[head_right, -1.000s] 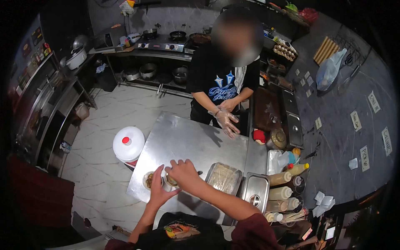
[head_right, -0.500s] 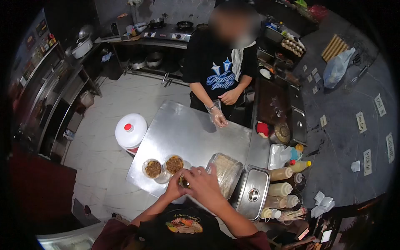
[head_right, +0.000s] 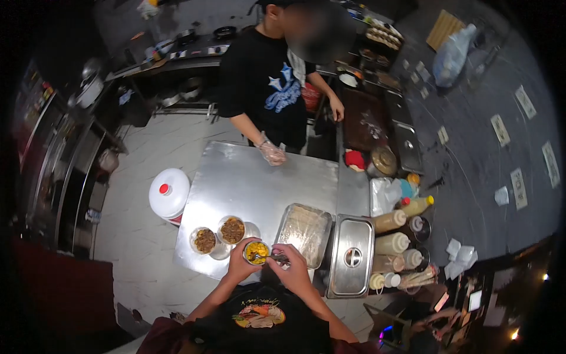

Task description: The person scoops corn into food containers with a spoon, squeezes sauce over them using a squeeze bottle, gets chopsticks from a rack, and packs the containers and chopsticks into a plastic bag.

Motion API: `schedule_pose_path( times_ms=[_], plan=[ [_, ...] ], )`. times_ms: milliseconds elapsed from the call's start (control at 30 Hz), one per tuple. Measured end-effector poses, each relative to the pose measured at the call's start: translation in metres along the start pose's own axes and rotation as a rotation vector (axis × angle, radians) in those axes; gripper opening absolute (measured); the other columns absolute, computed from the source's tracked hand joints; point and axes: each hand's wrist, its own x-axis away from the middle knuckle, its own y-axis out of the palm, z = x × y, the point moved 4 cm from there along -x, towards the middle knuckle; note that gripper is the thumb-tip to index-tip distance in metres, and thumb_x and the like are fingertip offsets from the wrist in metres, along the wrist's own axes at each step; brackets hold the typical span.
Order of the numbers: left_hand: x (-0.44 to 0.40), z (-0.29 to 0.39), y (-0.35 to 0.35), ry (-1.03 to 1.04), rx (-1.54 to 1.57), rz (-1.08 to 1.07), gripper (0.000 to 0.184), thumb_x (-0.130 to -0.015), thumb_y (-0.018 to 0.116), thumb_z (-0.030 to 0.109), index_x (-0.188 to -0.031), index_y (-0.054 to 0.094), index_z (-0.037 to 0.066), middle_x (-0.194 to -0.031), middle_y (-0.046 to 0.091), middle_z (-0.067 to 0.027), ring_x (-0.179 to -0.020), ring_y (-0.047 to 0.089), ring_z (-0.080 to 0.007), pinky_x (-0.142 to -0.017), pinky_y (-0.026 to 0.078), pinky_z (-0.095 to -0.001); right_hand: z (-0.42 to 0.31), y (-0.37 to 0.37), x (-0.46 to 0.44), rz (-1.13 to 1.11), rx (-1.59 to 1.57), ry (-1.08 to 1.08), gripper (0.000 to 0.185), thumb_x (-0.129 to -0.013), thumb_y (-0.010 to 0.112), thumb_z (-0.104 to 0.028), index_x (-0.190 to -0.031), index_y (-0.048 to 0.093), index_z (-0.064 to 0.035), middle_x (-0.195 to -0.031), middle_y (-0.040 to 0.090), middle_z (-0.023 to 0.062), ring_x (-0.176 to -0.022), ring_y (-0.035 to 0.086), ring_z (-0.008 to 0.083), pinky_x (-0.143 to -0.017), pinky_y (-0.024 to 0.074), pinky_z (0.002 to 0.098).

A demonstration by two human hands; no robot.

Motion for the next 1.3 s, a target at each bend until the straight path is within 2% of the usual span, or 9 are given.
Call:
schedule_pose_path(
  times_ms=[167, 267, 367, 467, 567, 933, 1033, 1200, 1300],
  plan=[
    [0.002, 0.0, 0.007, -0.034, -0.058, -0.103, 0.072, -0.06, 0.097, 0.006, -0.125, 0.067, 0.005, -0.114, 0.076, -0.0106, -0.108, 0.075, -0.021, -0.095, 0.059, -0.0346, -0.001, -0.001, 0.001, -0.009, -0.034, -0.074, 0.035, -0.092, 0.081, -0.011, -0.124, 0.07, -0.0013, -0.111, 0.068, 0.0103, -0.092, 0.07, 0.0195, -0.083, 0.0573, 0.0321],
    [0.003, -0.001, 0.01, -0.041, -0.073, -0.137, 0.069, -0.062, 0.098, 0.009, -0.125, 0.068, 0.005, -0.114, 0.076, -0.0107, -0.106, 0.075, -0.0204, -0.095, 0.059, -0.0348, 0.006, -0.002, 0.002, -0.055, -0.015, -0.05, 0.052, -0.089, 0.086, -0.019, -0.134, 0.065, -0.0027, -0.119, 0.065, 0.0126, -0.098, 0.069, 0.021, -0.086, 0.0566, 0.0338],
    [0.006, 0.003, 0.012, -0.053, -0.062, -0.124, 0.067, -0.065, 0.098, 0.013, -0.125, 0.068, 0.004, -0.113, 0.077, -0.0108, -0.105, 0.075, -0.0194, -0.094, 0.059, -0.0347, 0.002, -0.004, 0.007, -0.124, -0.028, -0.014, 0.075, -0.082, 0.093, -0.026, -0.145, 0.057, -0.0038, -0.132, 0.063, 0.0132, -0.116, 0.067, 0.0249, -0.1, 0.0556, 0.0371],
    [0.007, 0.004, 0.014, -0.056, -0.052, -0.119, 0.071, -0.066, 0.098, 0.014, -0.13, 0.069, 0.002, -0.115, 0.078, -0.0118, -0.106, 0.075, -0.019, -0.095, 0.059, -0.0341, 0.001, -0.002, 0.008, -0.171, 0.133, -0.165, 0.091, -0.077, 0.096, -0.032, -0.151, 0.051, -0.0044, -0.141, 0.059, 0.016, -0.128, 0.062, 0.0323, -0.11, 0.0506, 0.0418],
    [0.009, -0.001, 0.017, -0.064, -0.045, -0.133, 0.074, -0.067, 0.098, 0.015, -0.134, 0.068, 0.002, -0.118, 0.078, -0.0126, -0.109, 0.075, -0.0188, -0.096, 0.059, -0.0344, 0.017, 0.007, 0.012, -0.139, 0.114, -0.159, 0.091, -0.076, 0.096, -0.033, -0.15, 0.053, -0.0034, -0.142, 0.059, 0.0175, -0.132, 0.061, 0.0366, -0.113, 0.0485, 0.0437],
    [0.022, -0.004, 0.024, -0.059, -0.011, -0.265, 0.078, -0.075, 0.095, 0.015, -0.144, 0.062, 0.002, -0.13, 0.075, -0.0122, -0.117, 0.07, -0.0144, -0.104, 0.055, -0.0338, 0.033, 0.011, 0.018, -0.12, 0.012, -0.08, 0.077, -0.072, 0.098, -0.03, -0.137, 0.064, -0.0061, -0.123, 0.072, 0.0157, -0.115, 0.07, 0.0331, -0.101, 0.0548, 0.0419],
    [0.024, -0.009, 0.022, -0.117, -0.006, -0.294, 0.081, -0.07, 0.094, 0.013, -0.143, 0.061, 0.003, -0.132, 0.073, -0.0147, -0.122, 0.07, -0.0201, -0.107, 0.054, -0.0375, 0.025, 0.007, 0.013, -0.16, -0.011, -0.073, 0.075, -0.07, 0.098, -0.032, -0.134, 0.067, -0.0063, -0.122, 0.072, 0.0154, -0.114, 0.07, 0.0328, -0.099, 0.0551, 0.0422],
    [0.018, 0.009, 0.009, -0.078, -0.029, -0.369, 0.085, -0.069, 0.096, 0.016, -0.145, 0.061, 0.003, -0.131, 0.073, -0.015, -0.122, 0.07, -0.0202, -0.106, 0.054, -0.0374, 0.022, 0.007, 0.009, -0.12, 0.0, -0.139, 0.075, -0.069, 0.099, -0.032, -0.133, 0.069, -0.0067, -0.12, 0.073, 0.0147, -0.112, 0.071, 0.0319, -0.099, 0.0553, 0.042],
    [0.012, 0.015, -0.003, -0.086, -0.027, -0.437, 0.088, -0.068, 0.097, 0.019, -0.147, 0.061, 0.004, -0.13, 0.075, -0.0144, -0.121, 0.07, -0.017, -0.106, 0.053, -0.0351, 0.016, 0.002, 0.002, -0.208, 0.012, -0.138, 0.074, -0.068, 0.101, -0.027, -0.131, 0.069, -0.0049, -0.12, 0.074, 0.0122, -0.112, 0.073, 0.0242, -0.099, 0.056, 0.0372]
  ],
)
